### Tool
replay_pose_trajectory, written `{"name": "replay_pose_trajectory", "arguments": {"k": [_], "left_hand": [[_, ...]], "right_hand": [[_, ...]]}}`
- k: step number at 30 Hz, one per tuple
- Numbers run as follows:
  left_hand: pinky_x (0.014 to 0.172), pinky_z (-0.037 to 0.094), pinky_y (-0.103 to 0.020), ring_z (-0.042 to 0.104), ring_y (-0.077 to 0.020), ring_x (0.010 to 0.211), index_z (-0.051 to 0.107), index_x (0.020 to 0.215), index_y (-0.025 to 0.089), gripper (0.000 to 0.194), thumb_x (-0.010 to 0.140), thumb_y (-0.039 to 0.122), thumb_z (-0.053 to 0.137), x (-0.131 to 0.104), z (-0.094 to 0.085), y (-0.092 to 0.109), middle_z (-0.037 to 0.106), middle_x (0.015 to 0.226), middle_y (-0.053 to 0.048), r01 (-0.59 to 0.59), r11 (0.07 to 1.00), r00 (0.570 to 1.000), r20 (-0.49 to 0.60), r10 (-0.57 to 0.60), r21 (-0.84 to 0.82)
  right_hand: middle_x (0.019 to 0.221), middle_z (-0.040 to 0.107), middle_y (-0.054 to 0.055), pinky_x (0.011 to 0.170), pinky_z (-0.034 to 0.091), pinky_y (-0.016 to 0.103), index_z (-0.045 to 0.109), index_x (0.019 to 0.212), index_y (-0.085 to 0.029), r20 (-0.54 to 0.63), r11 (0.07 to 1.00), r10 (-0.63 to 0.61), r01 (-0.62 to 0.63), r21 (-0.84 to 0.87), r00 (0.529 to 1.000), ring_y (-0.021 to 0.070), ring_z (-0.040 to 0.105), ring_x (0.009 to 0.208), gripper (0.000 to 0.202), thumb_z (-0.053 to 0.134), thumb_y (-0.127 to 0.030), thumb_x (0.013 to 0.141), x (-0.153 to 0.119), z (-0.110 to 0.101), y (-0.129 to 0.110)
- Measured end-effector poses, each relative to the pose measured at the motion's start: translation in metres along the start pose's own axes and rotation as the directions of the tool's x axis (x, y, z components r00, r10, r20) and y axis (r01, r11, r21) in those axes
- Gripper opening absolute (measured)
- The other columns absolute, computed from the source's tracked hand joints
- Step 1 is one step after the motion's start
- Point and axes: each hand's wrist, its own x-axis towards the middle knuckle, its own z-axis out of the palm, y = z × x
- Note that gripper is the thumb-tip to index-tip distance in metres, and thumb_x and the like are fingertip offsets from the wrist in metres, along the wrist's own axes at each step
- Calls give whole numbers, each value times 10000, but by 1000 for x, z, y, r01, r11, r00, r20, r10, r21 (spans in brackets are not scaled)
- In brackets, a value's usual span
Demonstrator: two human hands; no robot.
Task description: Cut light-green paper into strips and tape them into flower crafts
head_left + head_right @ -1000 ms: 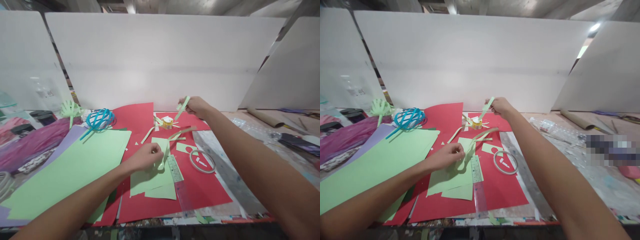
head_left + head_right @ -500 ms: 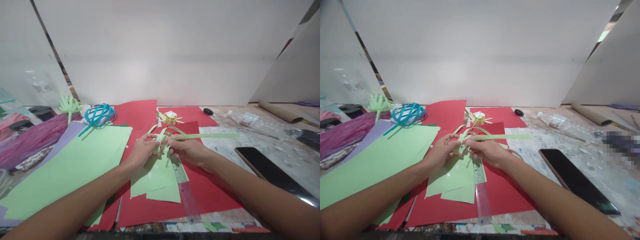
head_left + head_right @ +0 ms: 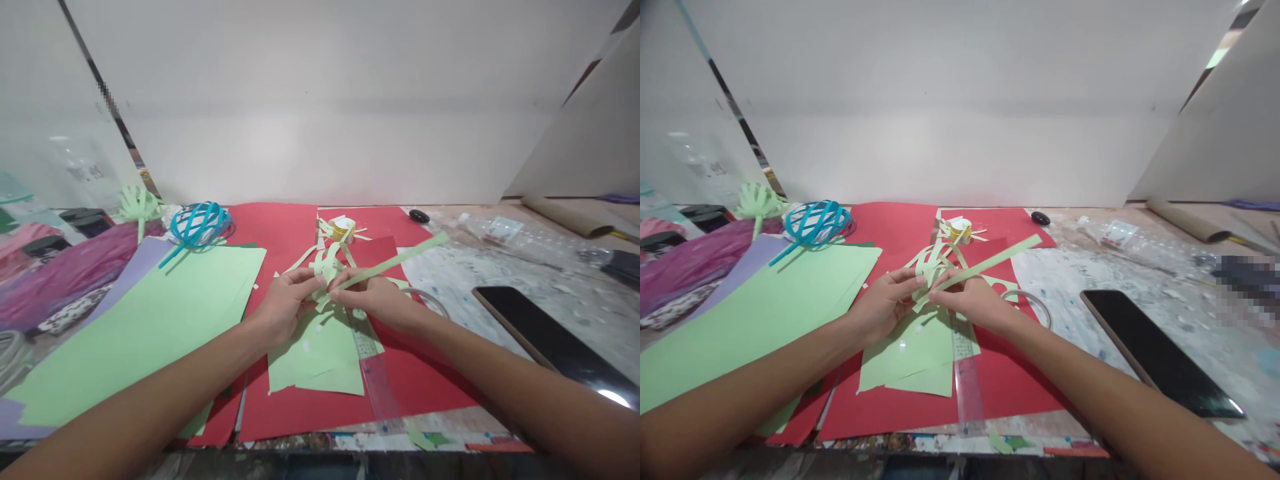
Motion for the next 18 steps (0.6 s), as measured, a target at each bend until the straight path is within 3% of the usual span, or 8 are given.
{"name": "replay_pose_trajectory", "arguments": {"k": [4,7,9,14,18], "left_hand": [[623,488,-239,605,-116,702,635,842,154,207,721,244,776,0,0,-1,635,804,-22,-9,999,1000,-6,9,-50],[669,505,-251,618,-124,727,642,879,142,192,761,252,746,-1,1,1,646,821,-37,-10,998,997,73,15,-62],[619,490,-225,602,-101,673,630,872,145,185,764,242,745,-2,3,2,640,786,-24,-2,998,997,73,8,-70],[511,442,-194,506,-56,537,581,896,166,225,751,195,750,-6,6,5,591,691,24,23,996,1000,-8,-23,-81],[529,463,-206,473,-57,518,565,985,179,313,740,189,759,-7,6,6,561,661,44,35,996,998,-50,-39,-85]], "right_hand": [[815,601,25,619,393,304,641,733,-237,-65,998,-60,59,-15,996,157,511,695,57,637,-260,785,0,2,0],[880,611,32,613,394,296,612,697,-222,-81,993,-70,77,86,994,156,520,718,86,628,-253,775,1,2,1],[854,613,30,588,389,289,588,685,-211,-87,973,-55,73,218,995,152,525,693,94,632,-248,760,2,0,3],[630,564,-5,497,355,250,515,677,-206,-80,813,49,7,582,996,126,505,565,170,675,-245,720,10,-9,5],[722,586,-23,510,383,231,550,735,-198,-63,721,127,-48,692,990,81,478,540,168,692,-160,655,14,-16,6]]}}
